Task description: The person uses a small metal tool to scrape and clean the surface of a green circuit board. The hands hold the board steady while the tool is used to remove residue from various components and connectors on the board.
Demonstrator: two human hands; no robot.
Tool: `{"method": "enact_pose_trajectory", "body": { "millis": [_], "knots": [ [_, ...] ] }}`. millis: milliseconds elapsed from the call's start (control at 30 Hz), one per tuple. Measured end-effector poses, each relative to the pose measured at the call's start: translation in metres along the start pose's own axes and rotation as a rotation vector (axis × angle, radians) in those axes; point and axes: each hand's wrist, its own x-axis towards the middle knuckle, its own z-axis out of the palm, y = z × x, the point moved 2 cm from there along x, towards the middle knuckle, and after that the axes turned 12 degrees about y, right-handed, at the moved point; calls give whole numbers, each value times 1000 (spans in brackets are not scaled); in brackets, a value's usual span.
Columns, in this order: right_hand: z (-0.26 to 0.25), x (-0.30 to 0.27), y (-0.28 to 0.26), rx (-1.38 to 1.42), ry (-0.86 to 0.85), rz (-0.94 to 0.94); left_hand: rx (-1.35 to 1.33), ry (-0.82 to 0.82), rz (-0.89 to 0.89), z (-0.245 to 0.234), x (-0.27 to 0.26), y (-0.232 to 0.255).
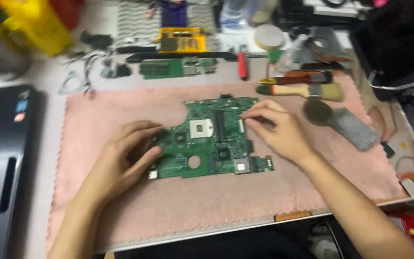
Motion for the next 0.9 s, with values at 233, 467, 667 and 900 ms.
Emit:
{"method": "enact_pose_trajectory", "body": {
  "millis": [233,467,667,900],
  "knots": [
    [6,4,-22,9,115,79,-16,96,-81,15,14,25],
    [70,8,-137,792,122,291,-547,510,-350,89,44,80],
    [35,29,-125,658,50,592,-522,341,-541,72,63,64],
    [7,46,-70,260,-6,672,-259,299,-693,39,77,48]
  ]
}}
